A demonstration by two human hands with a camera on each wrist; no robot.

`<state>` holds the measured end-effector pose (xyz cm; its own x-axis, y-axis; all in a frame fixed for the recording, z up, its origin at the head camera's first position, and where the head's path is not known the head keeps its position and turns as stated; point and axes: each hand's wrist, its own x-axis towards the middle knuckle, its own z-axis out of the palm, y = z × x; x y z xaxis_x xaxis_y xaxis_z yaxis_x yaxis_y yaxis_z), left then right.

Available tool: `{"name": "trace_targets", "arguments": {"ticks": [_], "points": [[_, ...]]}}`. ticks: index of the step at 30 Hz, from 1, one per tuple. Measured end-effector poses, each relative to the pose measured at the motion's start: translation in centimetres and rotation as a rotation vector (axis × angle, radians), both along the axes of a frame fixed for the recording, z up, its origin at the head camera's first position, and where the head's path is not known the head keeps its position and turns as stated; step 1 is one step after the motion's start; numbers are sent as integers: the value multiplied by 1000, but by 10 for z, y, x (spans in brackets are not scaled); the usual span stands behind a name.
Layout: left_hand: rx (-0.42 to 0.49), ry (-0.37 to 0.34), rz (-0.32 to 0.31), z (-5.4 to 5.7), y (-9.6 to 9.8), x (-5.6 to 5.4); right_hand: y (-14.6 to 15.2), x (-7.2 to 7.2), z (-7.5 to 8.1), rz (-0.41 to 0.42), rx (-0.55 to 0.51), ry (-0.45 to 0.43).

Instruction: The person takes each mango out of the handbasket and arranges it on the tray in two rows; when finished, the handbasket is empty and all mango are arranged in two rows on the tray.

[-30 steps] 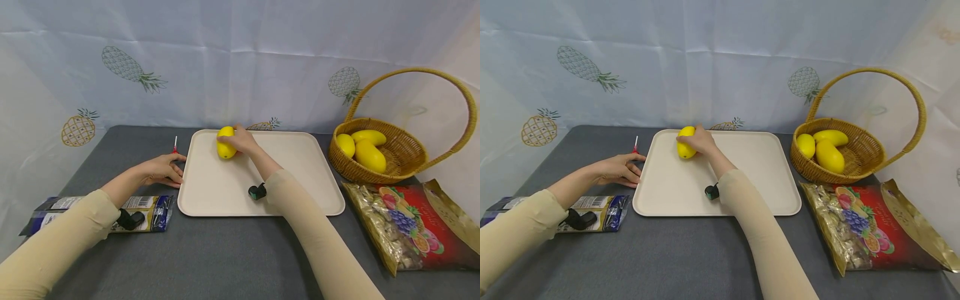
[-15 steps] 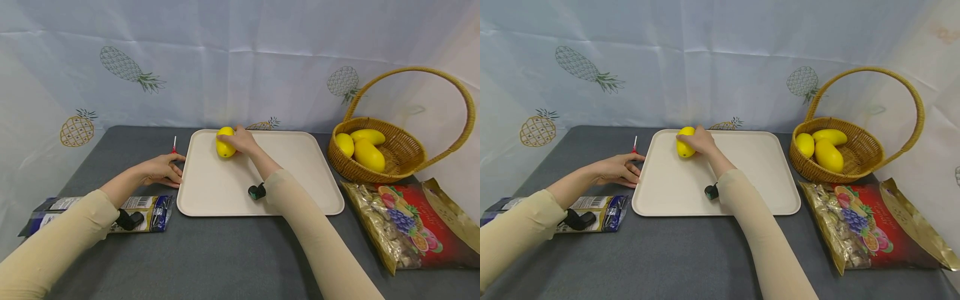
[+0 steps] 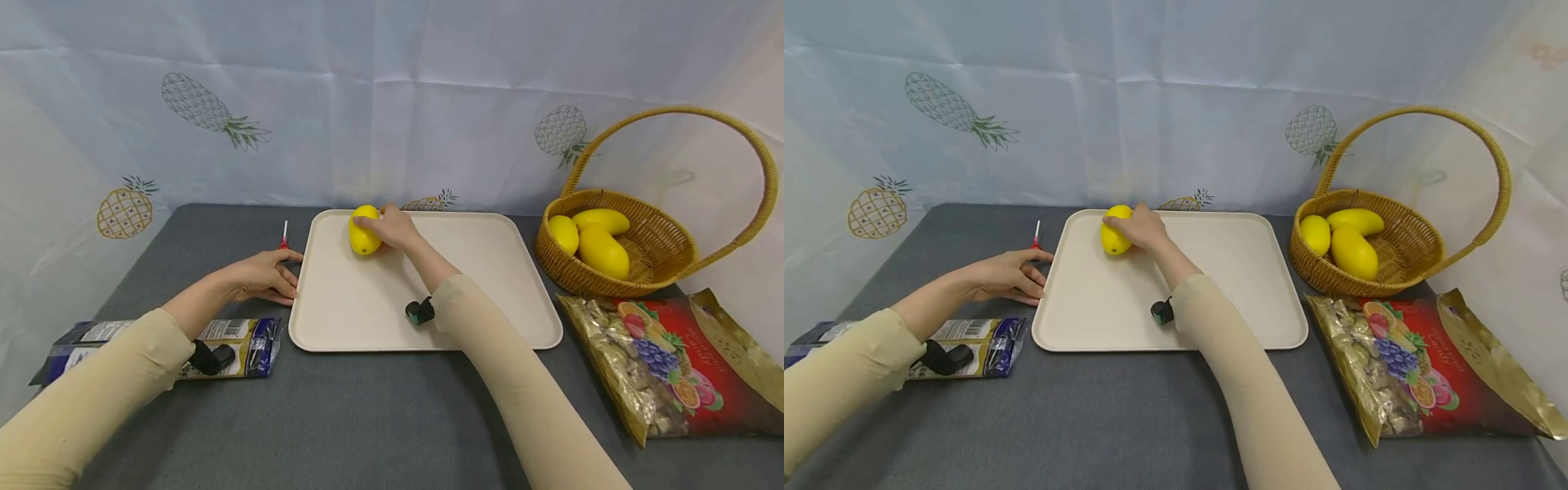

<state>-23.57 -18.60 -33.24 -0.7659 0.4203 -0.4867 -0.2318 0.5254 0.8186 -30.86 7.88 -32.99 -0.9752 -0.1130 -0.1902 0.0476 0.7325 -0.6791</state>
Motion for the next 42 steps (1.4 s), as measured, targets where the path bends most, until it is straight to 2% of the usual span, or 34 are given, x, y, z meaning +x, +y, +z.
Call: {"name": "trace_targets", "arguments": {"ticks": [8,17,21,26,42], "points": [[-5,3,-3,1,0,-1,5,-1,6,21,-23,-9],[1,-4,-6,1,1,-2,22,1,22,-18,-96,-55],[1,-4,-6,1,1,-2,33,0,31,-44,-161,-66],[5,-9,-9,1,0,-2,49,1,43,-53,-212,-49],[7,-6,-6,-1,-1,-1,121,13,98,-57,-232,68]]}}
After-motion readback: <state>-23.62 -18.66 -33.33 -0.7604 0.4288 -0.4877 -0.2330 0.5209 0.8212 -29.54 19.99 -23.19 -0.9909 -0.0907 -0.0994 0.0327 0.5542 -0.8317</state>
